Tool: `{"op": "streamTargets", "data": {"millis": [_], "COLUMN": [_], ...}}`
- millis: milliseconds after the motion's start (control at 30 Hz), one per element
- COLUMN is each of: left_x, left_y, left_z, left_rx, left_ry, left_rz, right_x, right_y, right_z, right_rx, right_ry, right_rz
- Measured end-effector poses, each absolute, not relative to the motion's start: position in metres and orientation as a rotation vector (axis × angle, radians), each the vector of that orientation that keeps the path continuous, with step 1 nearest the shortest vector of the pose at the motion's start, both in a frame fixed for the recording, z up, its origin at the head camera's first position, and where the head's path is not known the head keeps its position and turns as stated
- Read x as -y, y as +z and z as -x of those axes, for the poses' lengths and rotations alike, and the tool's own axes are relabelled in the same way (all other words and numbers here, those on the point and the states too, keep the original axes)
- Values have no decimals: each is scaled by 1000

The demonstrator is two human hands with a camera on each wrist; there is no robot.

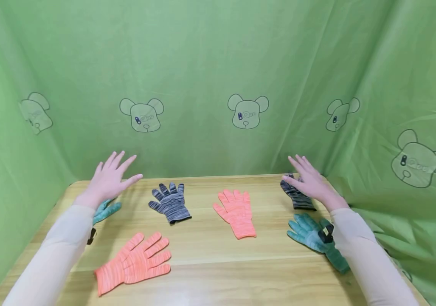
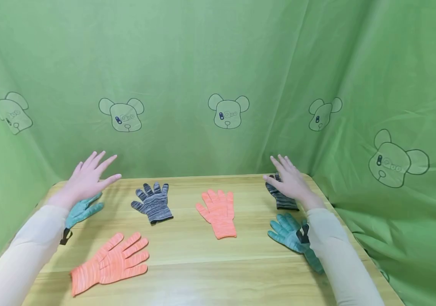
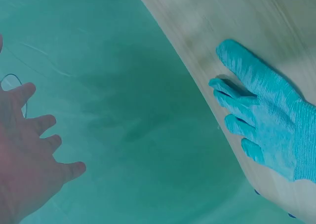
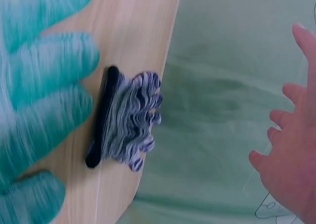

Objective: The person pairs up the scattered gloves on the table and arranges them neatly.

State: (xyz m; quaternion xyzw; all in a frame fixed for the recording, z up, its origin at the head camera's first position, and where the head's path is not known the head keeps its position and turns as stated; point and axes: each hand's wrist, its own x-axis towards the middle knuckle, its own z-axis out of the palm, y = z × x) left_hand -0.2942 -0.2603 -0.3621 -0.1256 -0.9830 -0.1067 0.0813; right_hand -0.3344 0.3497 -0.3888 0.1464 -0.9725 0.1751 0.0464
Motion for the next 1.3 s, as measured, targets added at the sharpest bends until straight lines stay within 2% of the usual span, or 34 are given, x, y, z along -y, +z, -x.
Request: {"op": "streamTargets", "data": {"millis": [700,1300], "left_x": [253,260], "left_y": [-370,-393], "left_z": [256,222], "left_rx": [2902,2840], "left_ry": [-494,-629], "left_rz": [458,519], "right_x": [-299,-268], "right_y": [-405,-430], "right_z": [322,308], "right_rx": [2929,2973], "right_ry": [647,765], "right_rz": [-586,-652]}}
